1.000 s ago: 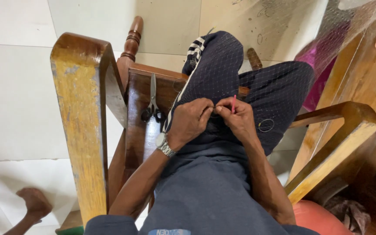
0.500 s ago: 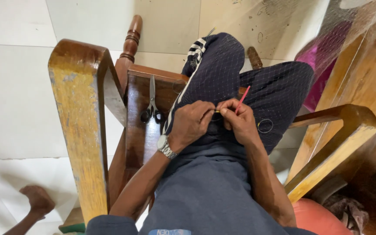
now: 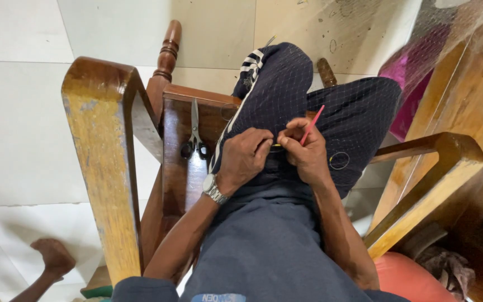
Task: Repairing a fishing net using a netting needle and scissors
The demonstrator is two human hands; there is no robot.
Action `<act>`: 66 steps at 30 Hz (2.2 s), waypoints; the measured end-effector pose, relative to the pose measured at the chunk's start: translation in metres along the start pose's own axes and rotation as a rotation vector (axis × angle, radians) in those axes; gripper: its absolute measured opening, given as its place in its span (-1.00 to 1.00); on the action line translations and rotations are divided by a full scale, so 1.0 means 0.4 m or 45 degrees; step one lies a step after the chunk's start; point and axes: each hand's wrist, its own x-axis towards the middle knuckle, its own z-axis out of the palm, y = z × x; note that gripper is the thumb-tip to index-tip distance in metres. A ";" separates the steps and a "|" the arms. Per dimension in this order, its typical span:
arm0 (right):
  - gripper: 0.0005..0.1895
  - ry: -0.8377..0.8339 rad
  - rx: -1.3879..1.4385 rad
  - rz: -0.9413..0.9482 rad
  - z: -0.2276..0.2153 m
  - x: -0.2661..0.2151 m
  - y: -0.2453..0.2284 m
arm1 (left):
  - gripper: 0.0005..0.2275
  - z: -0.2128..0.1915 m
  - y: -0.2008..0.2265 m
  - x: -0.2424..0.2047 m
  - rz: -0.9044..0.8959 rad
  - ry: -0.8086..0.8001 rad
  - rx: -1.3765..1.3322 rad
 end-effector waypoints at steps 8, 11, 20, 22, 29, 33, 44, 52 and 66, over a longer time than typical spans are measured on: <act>-0.67 0.033 0.185 0.076 -0.009 0.000 0.003 | -0.91 0.006 -0.014 -0.010 0.000 0.011 0.013; -0.70 0.074 0.100 0.046 -0.013 0.001 0.018 | -0.85 0.016 -0.017 -0.020 -0.010 -0.017 0.076; -0.75 0.124 0.170 0.073 -0.001 0.009 0.004 | -0.84 -0.021 0.011 -0.005 -0.051 -0.156 0.222; -0.75 0.103 0.233 0.110 -0.001 0.008 0.002 | -0.87 -0.025 0.007 -0.004 -0.073 -0.166 0.205; -0.75 0.058 0.304 0.136 -0.002 0.009 -0.002 | -0.83 -0.040 0.021 0.006 -0.068 -0.191 0.227; -0.77 0.057 0.236 0.133 -0.005 0.005 0.004 | -0.82 -0.035 0.038 0.003 0.030 -0.222 0.286; -0.74 0.035 0.287 0.088 0.001 -0.005 -0.001 | -0.88 -0.026 0.034 0.007 -0.019 -0.204 0.259; -0.80 0.025 0.111 0.002 -0.019 -0.002 0.035 | -0.90 -0.029 0.037 0.011 -0.029 -0.213 0.166; -0.57 -0.012 0.310 -0.598 -0.051 -0.174 0.000 | -0.94 -0.016 0.031 0.017 -0.002 -0.288 0.298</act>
